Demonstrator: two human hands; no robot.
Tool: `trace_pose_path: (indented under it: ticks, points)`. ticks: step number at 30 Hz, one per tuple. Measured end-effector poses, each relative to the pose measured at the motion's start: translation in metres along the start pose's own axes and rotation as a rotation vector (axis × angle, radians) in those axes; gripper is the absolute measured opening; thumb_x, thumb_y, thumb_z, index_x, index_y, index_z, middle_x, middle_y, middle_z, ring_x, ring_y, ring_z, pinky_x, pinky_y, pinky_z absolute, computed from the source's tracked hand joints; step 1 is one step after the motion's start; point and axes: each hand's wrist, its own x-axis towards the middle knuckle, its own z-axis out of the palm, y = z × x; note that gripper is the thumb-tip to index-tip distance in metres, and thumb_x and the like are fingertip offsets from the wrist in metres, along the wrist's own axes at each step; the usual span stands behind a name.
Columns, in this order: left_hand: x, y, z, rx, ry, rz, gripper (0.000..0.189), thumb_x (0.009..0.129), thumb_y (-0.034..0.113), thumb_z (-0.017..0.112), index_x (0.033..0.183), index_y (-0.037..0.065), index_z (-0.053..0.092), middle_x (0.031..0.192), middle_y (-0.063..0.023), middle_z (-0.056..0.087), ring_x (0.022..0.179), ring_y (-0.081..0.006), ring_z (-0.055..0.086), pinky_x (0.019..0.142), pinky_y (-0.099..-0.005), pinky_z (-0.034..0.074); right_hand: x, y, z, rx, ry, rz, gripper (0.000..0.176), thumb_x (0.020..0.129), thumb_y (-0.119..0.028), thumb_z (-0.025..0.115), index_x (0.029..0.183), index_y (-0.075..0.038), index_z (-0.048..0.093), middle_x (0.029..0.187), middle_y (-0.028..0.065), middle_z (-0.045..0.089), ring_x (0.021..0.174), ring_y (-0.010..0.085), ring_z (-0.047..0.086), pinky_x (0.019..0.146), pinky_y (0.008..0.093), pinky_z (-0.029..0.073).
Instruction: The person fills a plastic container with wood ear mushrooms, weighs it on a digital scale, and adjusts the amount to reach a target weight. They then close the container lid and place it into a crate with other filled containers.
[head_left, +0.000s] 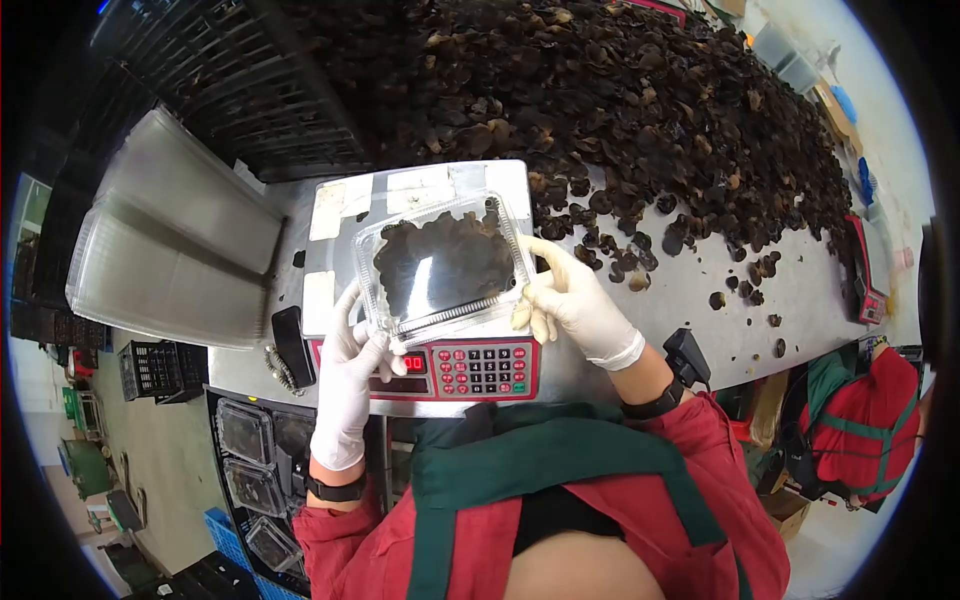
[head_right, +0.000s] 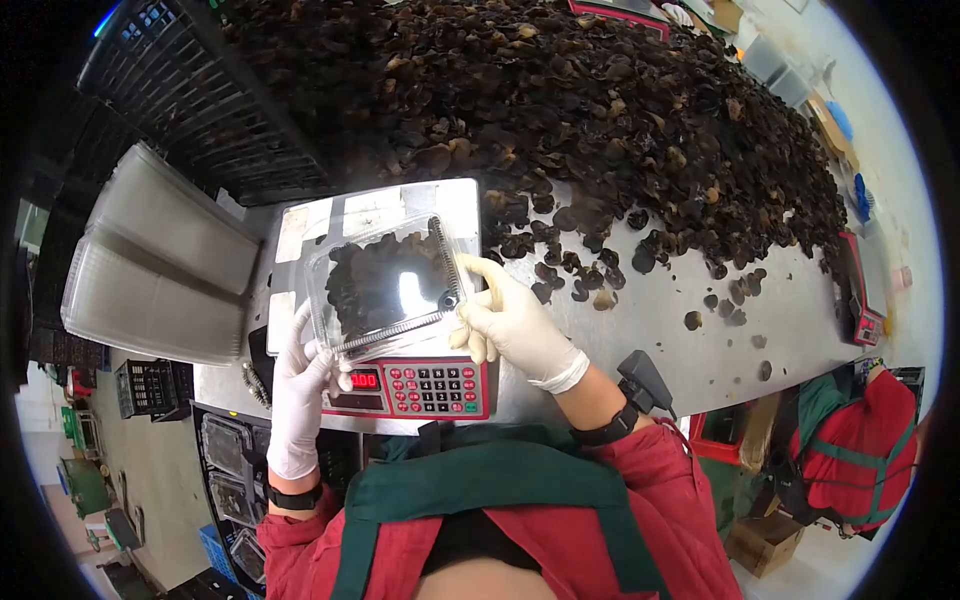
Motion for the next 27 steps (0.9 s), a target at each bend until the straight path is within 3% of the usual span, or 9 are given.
trace_pose_path:
  ticks: [7,9,11,13,15,17,20,26,27]
  points:
    - [-0.011,-0.007,0.01,-0.106,0.062,0.03,0.073,0.092,0.01,0.068,0.153,0.006,0.029,0.08,-0.0049,0.066,0.057,-0.0113,0.061,0.048,-0.0193,0.044,-0.008,-0.005,-0.002,-0.037,-0.002,0.036,0.057,0.099,-0.01,0.049,0.152,-0.003,0.029,0.084,0.0132,0.07,0.054,0.012,0.062,0.046,0.0219,0.046]
    - [-0.014,0.006,-0.003,-0.03,-0.042,-0.082,0.07,0.098,0.013,0.059,0.156,0.006,0.021,0.089,-0.0108,0.068,0.065,-0.0175,0.067,0.058,-0.0247,0.052,-0.009,-0.016,-0.005,-0.095,-0.014,0.098,0.058,0.1,-0.015,0.049,0.152,-0.003,0.028,0.086,0.0138,0.071,0.053,0.0135,0.062,0.045,0.0223,0.046]
    - [-0.018,0.029,-0.023,0.048,0.029,-0.015,0.064,0.101,0.015,0.054,0.156,0.006,0.022,0.096,-0.0093,0.068,0.072,-0.0141,0.066,0.062,-0.0236,0.051,-0.015,-0.017,-0.016,-0.182,0.009,0.071,0.06,0.103,-0.027,0.052,0.153,-0.002,0.028,0.091,0.014,0.072,0.059,0.0135,0.064,0.048,0.0207,0.048]
    - [-0.012,0.044,-0.051,0.3,0.294,0.238,0.058,0.103,0.017,0.051,0.155,0.007,0.028,0.1,-0.0059,0.067,0.079,-0.01,0.062,0.067,-0.0205,0.048,-0.027,-0.009,-0.036,-0.223,0.05,-0.052,0.059,0.104,-0.031,0.048,0.151,0.0,0.031,0.094,0.0131,0.073,0.063,0.0123,0.065,0.049,0.0204,0.047]
    - [-0.011,0.07,-0.064,0.463,0.464,0.304,0.05,0.102,0.017,0.052,0.15,0.008,0.04,0.104,-0.0035,0.065,0.085,-0.0068,0.057,0.072,-0.0204,0.044,-0.041,-0.004,-0.056,-0.196,0.126,-0.074,0.055,0.105,-0.032,0.046,0.148,0.002,0.037,0.093,0.0118,0.072,0.063,0.0108,0.063,0.049,0.0203,0.046]
    - [-0.007,0.088,-0.06,0.432,0.448,0.346,0.049,0.101,0.017,0.056,0.147,0.006,0.043,0.105,-0.0045,0.066,0.087,-0.0083,0.059,0.075,-0.0229,0.047,-0.054,0.004,-0.069,-0.199,0.213,-0.058,0.052,0.105,-0.031,0.048,0.143,0.003,0.044,0.091,0.0113,0.071,0.063,0.01,0.062,0.05,0.0196,0.046]
    - [0.014,0.103,-0.052,0.689,0.297,0.41,0.046,0.102,0.018,0.053,0.145,0.005,0.046,0.113,-0.0048,0.065,0.105,-0.0121,0.059,0.096,-0.0274,0.045,-0.068,0.015,-0.073,-0.204,0.225,-0.039,0.045,0.103,-0.027,0.05,0.136,0.004,0.05,0.09,0.012,0.071,0.063,0.0104,0.061,0.052,0.0198,0.046]
    - [0.077,0.093,-0.02,0.683,-0.003,0.516,0.045,0.099,0.023,0.059,0.139,0.005,0.052,0.113,-0.0086,0.066,0.104,-0.0173,0.061,0.091,-0.0295,0.049,-0.075,0.011,-0.043,-0.24,0.08,0.042,0.033,0.102,-0.019,0.052,0.125,0.004,0.059,0.091,0.0119,0.071,0.069,0.0111,0.062,0.063,0.0228,0.048]
    - [0.082,0.092,-0.013,0.723,-0.003,0.492,0.051,0.094,0.033,0.063,0.134,0.002,0.055,0.113,-0.0162,0.067,0.106,-0.0248,0.064,0.091,-0.0342,0.051,-0.072,0.007,-0.034,-0.244,0.077,0.039,0.033,0.102,-0.019,0.052,0.125,0.004,0.059,0.091,0.0119,0.071,0.069,0.0111,0.062,0.063,0.0228,0.048]
